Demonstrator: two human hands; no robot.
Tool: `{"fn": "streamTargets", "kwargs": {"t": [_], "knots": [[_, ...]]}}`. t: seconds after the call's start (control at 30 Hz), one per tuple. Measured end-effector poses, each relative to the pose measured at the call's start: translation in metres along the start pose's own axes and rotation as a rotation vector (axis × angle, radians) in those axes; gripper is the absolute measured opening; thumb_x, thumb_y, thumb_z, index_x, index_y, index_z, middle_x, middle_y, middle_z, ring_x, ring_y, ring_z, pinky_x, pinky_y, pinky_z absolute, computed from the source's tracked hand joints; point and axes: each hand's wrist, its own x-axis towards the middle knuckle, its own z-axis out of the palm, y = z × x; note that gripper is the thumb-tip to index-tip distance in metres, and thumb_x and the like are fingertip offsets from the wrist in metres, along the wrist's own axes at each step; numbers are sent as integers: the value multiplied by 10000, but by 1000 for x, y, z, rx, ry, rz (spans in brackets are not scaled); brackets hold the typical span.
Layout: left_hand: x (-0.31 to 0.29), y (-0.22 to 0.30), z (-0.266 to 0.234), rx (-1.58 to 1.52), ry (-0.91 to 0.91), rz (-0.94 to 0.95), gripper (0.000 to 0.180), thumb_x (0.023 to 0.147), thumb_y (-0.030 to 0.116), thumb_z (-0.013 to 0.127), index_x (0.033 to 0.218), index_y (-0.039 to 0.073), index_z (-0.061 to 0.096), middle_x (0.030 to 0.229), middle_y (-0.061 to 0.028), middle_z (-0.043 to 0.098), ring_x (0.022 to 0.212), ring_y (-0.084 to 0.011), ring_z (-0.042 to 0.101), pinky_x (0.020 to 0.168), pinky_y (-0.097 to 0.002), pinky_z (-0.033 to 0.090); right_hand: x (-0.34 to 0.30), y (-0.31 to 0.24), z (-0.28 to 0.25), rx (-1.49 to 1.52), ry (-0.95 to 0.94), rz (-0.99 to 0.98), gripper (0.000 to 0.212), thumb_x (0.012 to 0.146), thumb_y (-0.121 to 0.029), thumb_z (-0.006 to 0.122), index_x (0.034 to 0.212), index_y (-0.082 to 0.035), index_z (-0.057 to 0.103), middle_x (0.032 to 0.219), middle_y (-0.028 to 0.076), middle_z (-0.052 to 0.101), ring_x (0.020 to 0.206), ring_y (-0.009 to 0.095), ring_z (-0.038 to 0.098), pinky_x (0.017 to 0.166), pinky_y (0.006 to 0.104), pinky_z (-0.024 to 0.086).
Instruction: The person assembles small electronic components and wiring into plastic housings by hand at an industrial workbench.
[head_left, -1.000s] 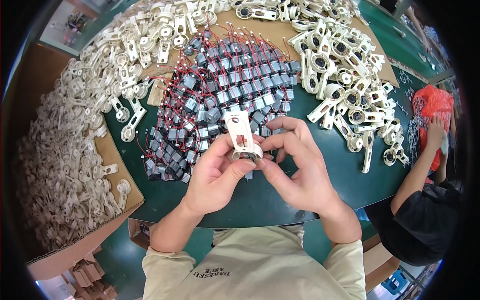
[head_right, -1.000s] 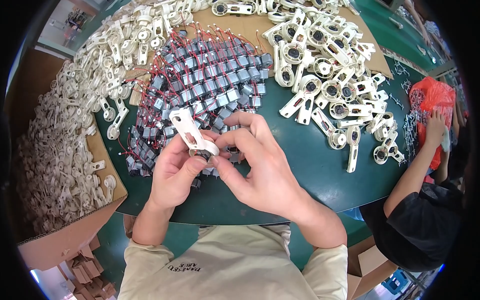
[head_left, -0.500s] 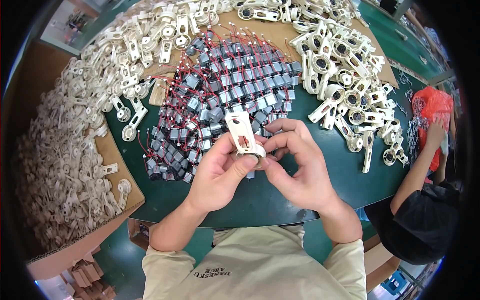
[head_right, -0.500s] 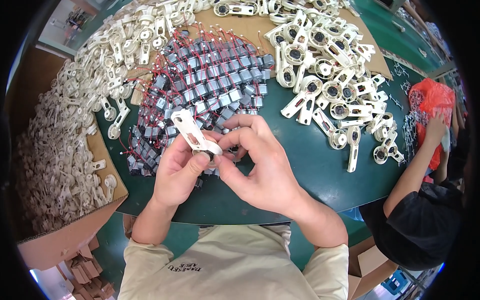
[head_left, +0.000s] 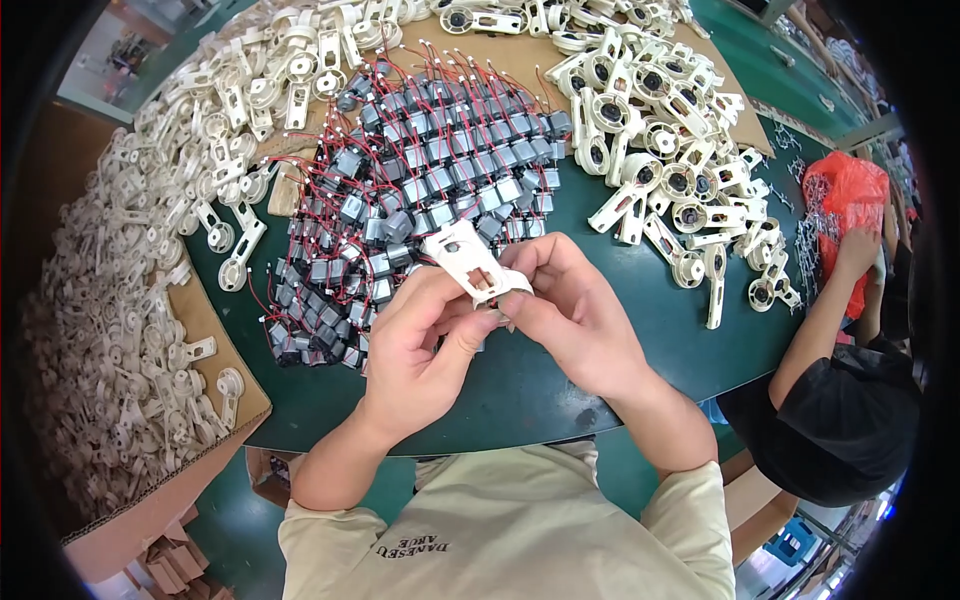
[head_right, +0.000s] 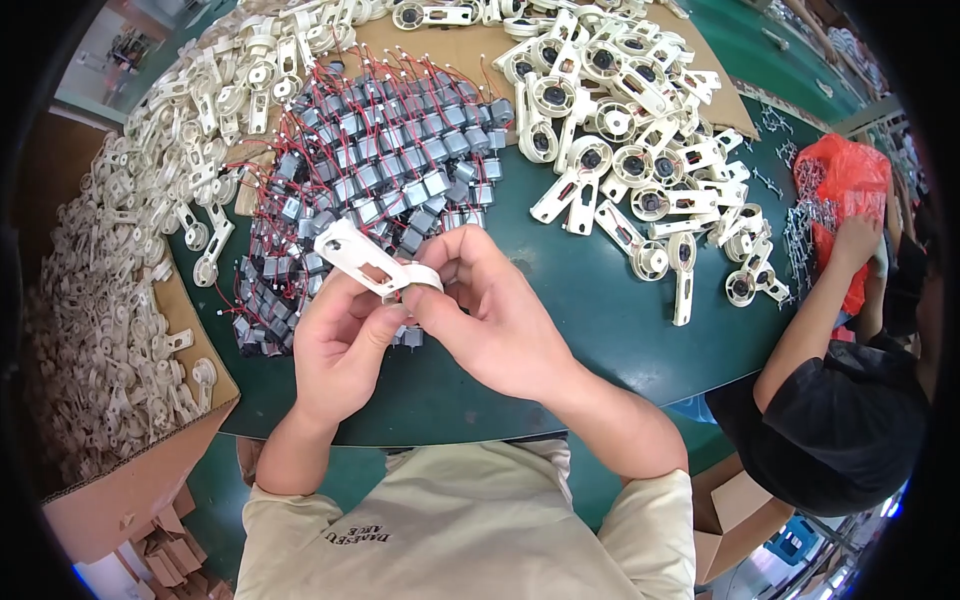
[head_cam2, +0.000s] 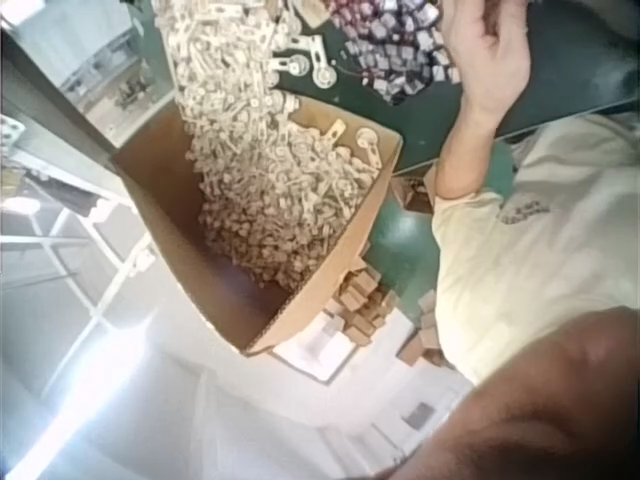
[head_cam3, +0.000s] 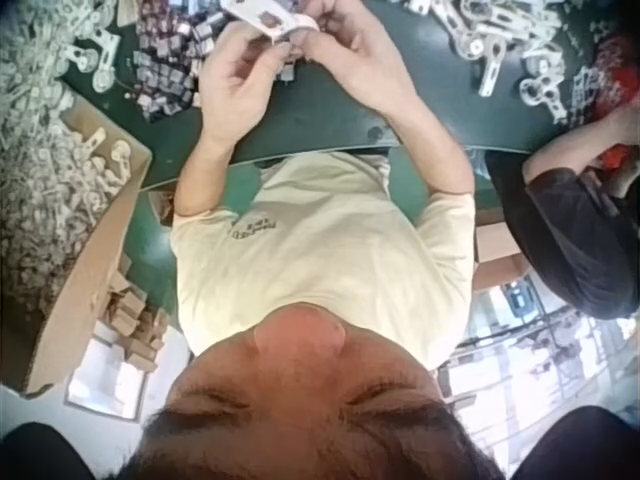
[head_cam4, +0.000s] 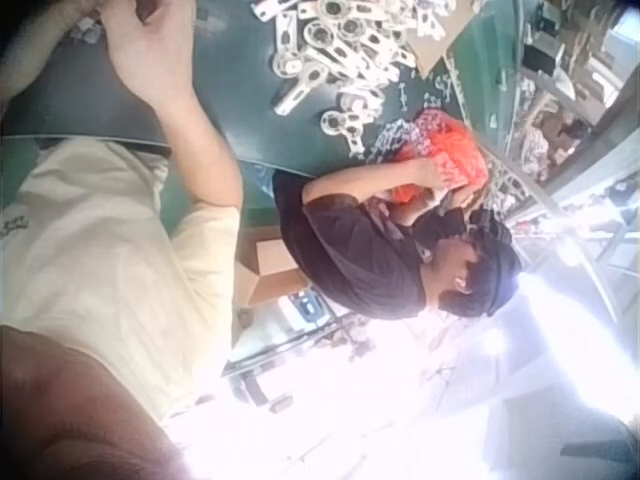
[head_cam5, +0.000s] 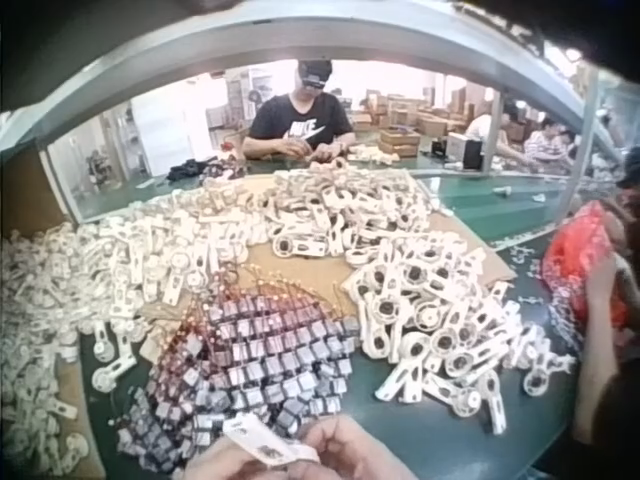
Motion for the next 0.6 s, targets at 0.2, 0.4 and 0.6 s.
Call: {"fn": "streamTargets", "kwargs": {"t": [0.2, 0.4, 0.6], "knots": [[1, 3, 6, 168, 42, 39, 296, 835, -41, 640, 1123, -38, 576, 972, -93, 542, 827, -154, 639, 696, -255, 550, 2, 1, 4, 16, 57, 41, 180, 904, -13, 547, 1049, -10, 440, 959, 58, 562, 834, 65, 540, 694, 223, 456], [1, 4, 7, 332, 34, 102, 341, 781, -50, 692, 1105, -33, 586, 908, -97, 564, 771, -160, 644, 655, -255, 537, 2, 4, 3, 13, 44, -14, 179, 904, -16, 549, 1046, -4, 441, 957, 72, 570, 855, 83, 557, 710, 235, 473], [0, 3, 6, -95, 71, -116, 312, 844, -82, 602, 1143, -67, 514, 1043, -94, 512, 877, -159, 646, 787, -274, 558, 2, -5, 0, 59, -23, 68, 263, 916, -25, 564, 1146, 3, 438, 981, 67, 576, 912, 115, 578, 793, 281, 510]]}}
